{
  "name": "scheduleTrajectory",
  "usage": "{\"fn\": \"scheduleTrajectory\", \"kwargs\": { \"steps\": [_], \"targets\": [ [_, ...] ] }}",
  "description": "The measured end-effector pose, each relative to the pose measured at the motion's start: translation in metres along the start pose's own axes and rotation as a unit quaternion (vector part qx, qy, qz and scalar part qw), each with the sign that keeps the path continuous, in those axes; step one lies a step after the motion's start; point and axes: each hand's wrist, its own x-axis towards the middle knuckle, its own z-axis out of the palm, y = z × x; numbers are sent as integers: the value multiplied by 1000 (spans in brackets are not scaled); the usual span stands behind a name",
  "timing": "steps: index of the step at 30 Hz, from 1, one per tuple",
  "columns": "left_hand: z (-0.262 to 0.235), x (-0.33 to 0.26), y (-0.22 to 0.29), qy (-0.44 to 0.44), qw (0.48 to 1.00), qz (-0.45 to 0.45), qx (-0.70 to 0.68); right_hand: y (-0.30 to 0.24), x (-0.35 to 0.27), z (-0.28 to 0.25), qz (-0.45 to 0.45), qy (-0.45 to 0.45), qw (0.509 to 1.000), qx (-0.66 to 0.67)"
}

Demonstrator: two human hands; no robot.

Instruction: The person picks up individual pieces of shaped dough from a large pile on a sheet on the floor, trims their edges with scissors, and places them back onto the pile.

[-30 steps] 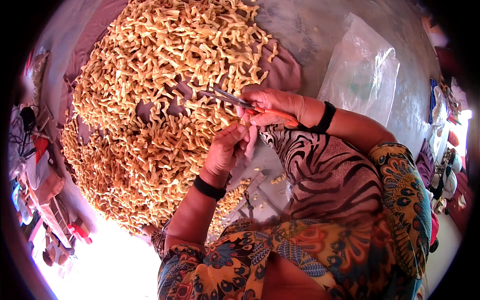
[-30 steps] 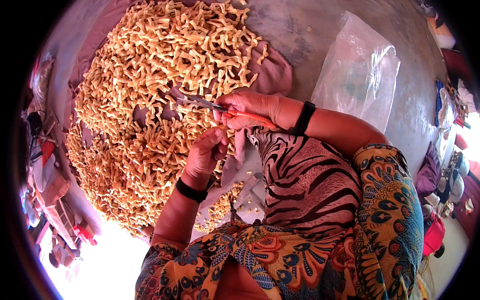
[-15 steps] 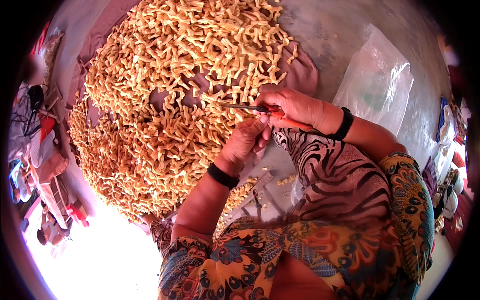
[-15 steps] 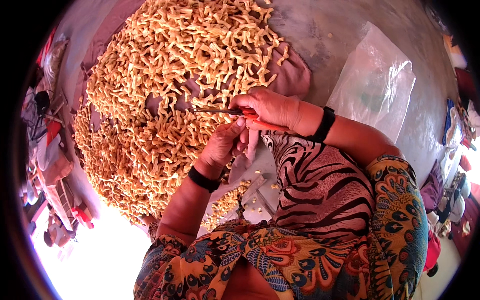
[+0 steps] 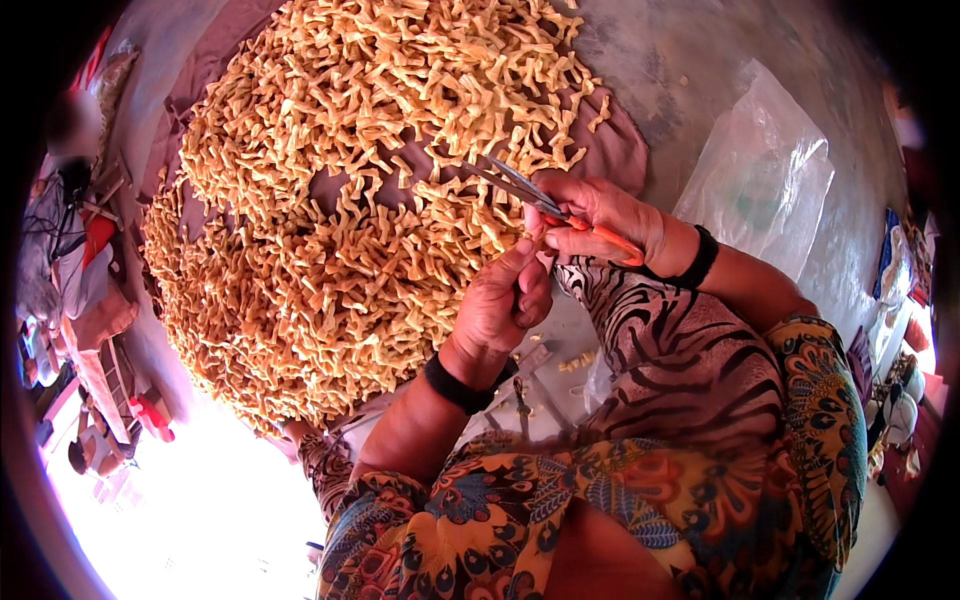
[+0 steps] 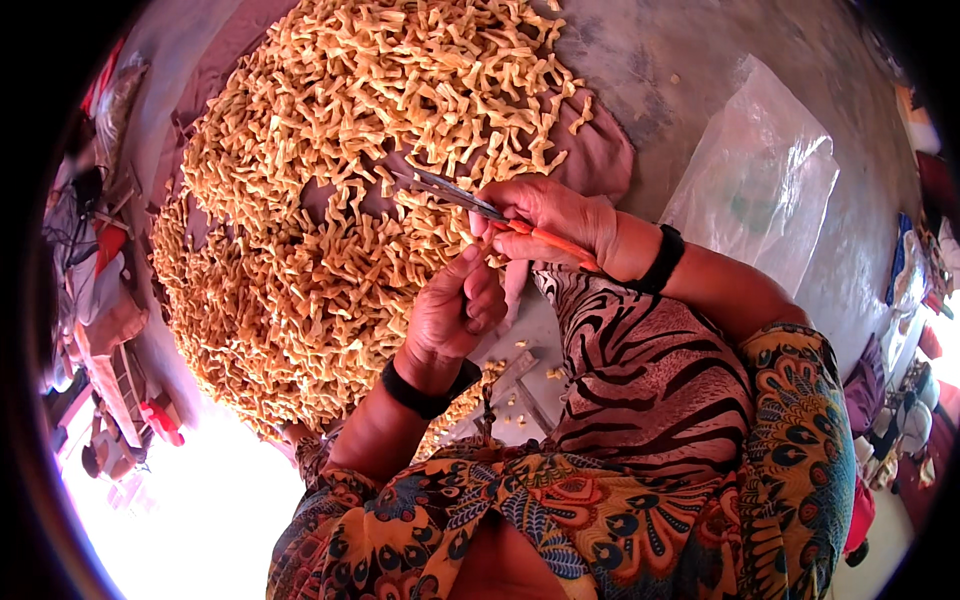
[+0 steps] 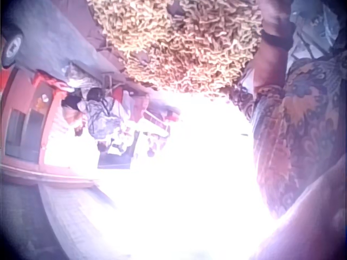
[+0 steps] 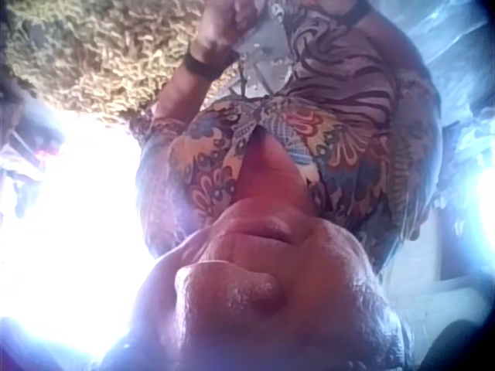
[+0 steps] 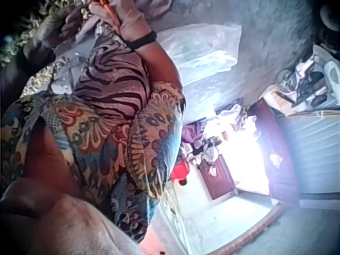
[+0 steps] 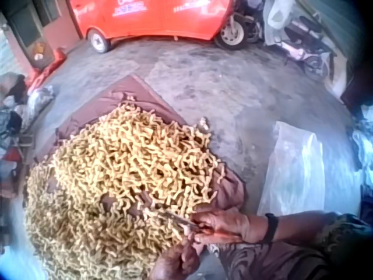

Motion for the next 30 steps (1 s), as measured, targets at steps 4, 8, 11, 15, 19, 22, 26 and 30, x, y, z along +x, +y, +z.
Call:
{"fn": "scheduleTrajectory", "kwargs": {
  "steps": [4,8,11,15,19,22,26,30],
  "targets": [
    [-1,-2,0,6,999,-13,29,1,-1,-1,-33,-5,999,3],
    [-15,-3,8,17,974,82,210,-2,-3,-5,64,23,992,104],
    [-30,-4,20,66,958,79,266,16,-4,-21,-14,124,988,87],
    [-54,-12,33,87,937,94,326,39,-4,-37,-9,178,981,75],
    [-83,-22,45,117,893,97,424,89,-17,-66,76,229,970,38],
    [-124,-30,60,267,821,-47,503,116,-33,-76,96,284,936,-183],
    [-154,-1,90,274,427,27,861,118,-35,-86,251,329,908,-71],
    [-95,83,115,233,435,249,834,129,-40,-100,223,358,896,-137]
  ]
}}
